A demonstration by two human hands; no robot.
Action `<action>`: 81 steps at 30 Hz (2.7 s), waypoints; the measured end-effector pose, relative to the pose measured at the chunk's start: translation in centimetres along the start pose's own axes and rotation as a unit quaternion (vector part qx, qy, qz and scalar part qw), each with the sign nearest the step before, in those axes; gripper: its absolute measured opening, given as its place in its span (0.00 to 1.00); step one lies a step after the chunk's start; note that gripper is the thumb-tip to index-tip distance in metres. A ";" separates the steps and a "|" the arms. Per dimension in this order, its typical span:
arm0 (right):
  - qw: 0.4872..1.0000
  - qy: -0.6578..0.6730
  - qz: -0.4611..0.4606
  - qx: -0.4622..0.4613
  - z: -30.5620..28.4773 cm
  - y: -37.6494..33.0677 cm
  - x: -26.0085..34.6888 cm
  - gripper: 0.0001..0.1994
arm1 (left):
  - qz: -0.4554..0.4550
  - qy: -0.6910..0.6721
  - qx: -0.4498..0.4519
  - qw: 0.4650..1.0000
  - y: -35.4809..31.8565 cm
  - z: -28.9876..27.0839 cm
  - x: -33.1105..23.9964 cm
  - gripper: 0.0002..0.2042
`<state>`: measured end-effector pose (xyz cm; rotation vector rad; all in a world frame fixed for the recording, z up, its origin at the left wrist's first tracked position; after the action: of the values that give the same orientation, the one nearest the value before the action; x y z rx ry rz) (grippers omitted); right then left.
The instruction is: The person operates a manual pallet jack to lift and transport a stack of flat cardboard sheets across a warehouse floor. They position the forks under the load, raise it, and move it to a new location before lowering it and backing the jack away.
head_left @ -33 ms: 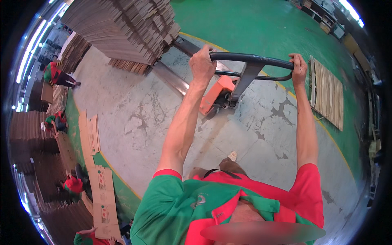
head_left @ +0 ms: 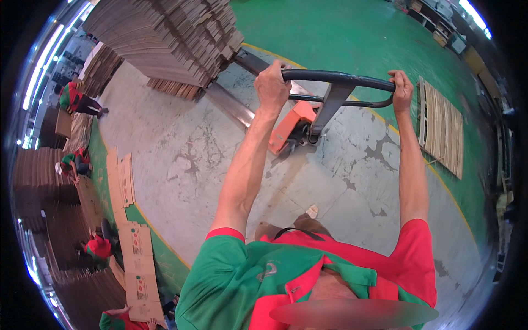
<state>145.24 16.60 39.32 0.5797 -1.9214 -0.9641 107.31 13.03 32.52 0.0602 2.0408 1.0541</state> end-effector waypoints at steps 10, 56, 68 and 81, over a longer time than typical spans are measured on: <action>0.998 0.042 0.024 0.034 4.2 17.5 -19.0 0.22 | -0.048 0.063 -0.035 0.996 13.1 16.0 1.2 0.09; 0.828 0.429 0.026 0.361 61.4 83.0 -63.2 0.24 | -0.177 0.306 -0.347 0.869 61.6 57.2 12.6 0.14; 0.805 0.496 -0.019 0.325 70.9 82.4 -59.4 0.19 | -0.237 0.361 -0.365 0.825 65.5 50.6 21.0 0.04; 0.810 0.459 -0.162 0.326 70.1 80.9 -58.1 0.21 | -0.352 0.378 -0.352 0.780 65.3 45.6 26.1 0.08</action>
<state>112.15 132.87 53.91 1.4926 -1.2022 -0.0629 101.33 95.38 46.96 -1.6182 1.8426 1.3557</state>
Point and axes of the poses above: each hand's wrist, its own y-axis towards the middle knuckle, its own z-axis out of the palm, x = y × z, the point moved 1 cm from there along y, towards the middle knuckle, and after that the axes turned 6 degrees about -z, right-handed, at the moved point
